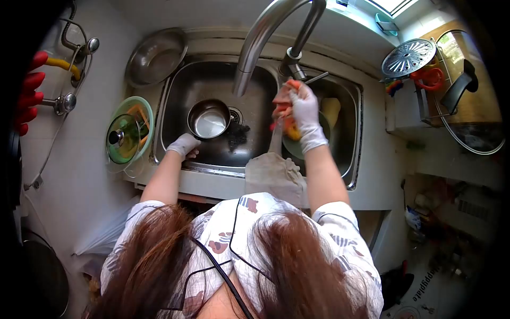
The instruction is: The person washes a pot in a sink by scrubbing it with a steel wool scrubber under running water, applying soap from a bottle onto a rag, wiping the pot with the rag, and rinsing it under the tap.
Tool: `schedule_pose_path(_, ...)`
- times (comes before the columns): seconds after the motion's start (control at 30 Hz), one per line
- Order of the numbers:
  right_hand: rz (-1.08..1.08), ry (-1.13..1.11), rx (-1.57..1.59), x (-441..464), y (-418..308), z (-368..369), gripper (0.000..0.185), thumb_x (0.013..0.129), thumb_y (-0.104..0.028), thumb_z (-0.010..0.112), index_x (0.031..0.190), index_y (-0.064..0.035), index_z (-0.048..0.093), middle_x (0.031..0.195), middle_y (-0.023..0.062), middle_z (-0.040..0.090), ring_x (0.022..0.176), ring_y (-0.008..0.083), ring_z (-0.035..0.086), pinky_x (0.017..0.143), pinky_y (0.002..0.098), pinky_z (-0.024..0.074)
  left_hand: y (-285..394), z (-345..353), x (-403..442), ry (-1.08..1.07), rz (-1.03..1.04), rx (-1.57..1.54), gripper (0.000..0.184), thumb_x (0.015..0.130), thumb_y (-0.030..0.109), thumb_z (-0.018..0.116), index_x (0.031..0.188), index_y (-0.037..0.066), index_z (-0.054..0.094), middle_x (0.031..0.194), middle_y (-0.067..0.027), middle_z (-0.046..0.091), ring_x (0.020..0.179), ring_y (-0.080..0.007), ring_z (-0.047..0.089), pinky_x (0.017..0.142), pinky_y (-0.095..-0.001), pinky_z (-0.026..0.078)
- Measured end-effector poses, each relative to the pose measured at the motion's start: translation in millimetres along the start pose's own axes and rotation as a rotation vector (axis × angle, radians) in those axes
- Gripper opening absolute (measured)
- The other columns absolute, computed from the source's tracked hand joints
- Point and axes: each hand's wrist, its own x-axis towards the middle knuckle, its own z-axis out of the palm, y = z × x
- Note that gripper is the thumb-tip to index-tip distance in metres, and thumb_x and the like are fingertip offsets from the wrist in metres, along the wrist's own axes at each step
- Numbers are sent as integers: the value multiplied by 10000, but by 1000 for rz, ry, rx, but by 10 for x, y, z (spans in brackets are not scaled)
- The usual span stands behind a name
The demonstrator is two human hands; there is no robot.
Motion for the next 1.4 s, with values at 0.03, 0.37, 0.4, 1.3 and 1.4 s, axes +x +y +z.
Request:
schedule_pose_path(0.03,-1,-52,-112,94,-207,-146,253,932,-117,489,1177,-118,551,1134,98,596,1008,254,597,796,407,513,-68,-43,80,-95,-16,-102,159,873,136,554,870,-6,625,596,-53,550,463,-135,519,403,-255,413)
schedule_pose_path(0.37,131,-88,-1663,609,-553,-485,289,925,-299,453,1139,-160,590,1196,146,555,1069,339,560,876,439,461,15,384,-710,-813,54,-935,200,947,172,503,1101,49,537,609,68,350,457,-30,308,411,-178,252)
schedule_pose_path(0.4,85,-61,-1622,567,-548,-492,275,923,-282,454,1118,-151,596,1169,151,565,1055,345,564,866,440,463,21,444,-746,-897,92,-976,186,923,154,544,1075,48,553,622,61,392,470,-30,325,414,-176,261)
schedule_pose_path(1.3,60,-882,-978,-220,415,1274,341,782,-262,629,1100,-140,626,1022,160,615,959,312,583,881,373,458,-15,796,-1460,-620,238,-781,136,944,159,483,1042,76,529,576,55,350,406,-54,295,368,-228,239)
schedule_pose_path(1.4,290,-730,-879,-146,83,1327,299,807,-253,624,1057,-90,634,975,157,644,896,307,594,826,353,460,39,755,-1454,-648,274,-810,128,941,155,484,1037,82,528,577,57,356,408,-50,299,369,-221,249)
